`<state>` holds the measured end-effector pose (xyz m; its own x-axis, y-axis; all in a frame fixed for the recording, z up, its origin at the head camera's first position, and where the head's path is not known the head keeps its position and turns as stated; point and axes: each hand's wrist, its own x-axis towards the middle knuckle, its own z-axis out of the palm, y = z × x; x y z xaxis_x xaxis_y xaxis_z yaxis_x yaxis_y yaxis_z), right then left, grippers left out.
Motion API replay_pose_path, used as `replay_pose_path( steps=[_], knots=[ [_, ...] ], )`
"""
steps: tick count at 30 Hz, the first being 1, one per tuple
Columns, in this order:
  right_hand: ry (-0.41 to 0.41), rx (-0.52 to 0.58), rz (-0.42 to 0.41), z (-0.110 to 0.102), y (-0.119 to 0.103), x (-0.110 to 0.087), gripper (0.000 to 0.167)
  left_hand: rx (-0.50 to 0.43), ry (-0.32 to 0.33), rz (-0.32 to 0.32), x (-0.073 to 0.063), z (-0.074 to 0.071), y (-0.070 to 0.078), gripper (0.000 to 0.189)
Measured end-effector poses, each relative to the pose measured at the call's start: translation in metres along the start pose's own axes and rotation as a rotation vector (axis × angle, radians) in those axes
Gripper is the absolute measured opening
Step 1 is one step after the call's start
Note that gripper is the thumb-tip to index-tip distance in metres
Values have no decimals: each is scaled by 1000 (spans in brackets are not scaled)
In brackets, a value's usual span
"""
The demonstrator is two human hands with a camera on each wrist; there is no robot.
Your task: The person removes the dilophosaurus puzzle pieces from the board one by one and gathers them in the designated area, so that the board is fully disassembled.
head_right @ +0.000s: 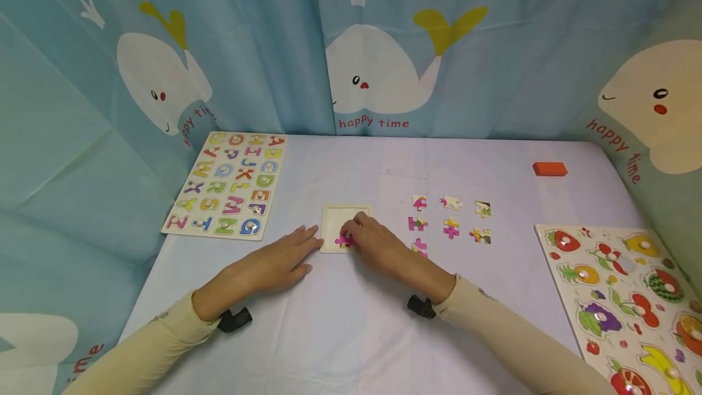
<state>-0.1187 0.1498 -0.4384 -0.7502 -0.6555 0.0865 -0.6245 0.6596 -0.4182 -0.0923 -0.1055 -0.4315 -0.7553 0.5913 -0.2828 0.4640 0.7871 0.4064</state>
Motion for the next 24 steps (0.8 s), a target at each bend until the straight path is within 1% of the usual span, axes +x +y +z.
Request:
replay_pose_path(
  steps=[4, 8, 14, 20, 24],
  knots=[
    [-9, 34, 6, -1, 1, 0, 28, 5, 2, 2, 0, 0, 0, 53],
    [-23, 68, 29, -3, 2, -1, 30, 6, 7, -1, 0, -1, 1, 53],
    [-22, 87, 42, -3, 2, 0, 31, -3, 1, -14, 1, -1, 2, 54],
    [-14, 108, 49, -3, 4, 0, 29, -5, -4, -18, 1, -1, 2, 54],
    [-18, 143, 59, -6, 5, 1, 27, -8, -6, -23, 0, -1, 2, 54]
  ],
)
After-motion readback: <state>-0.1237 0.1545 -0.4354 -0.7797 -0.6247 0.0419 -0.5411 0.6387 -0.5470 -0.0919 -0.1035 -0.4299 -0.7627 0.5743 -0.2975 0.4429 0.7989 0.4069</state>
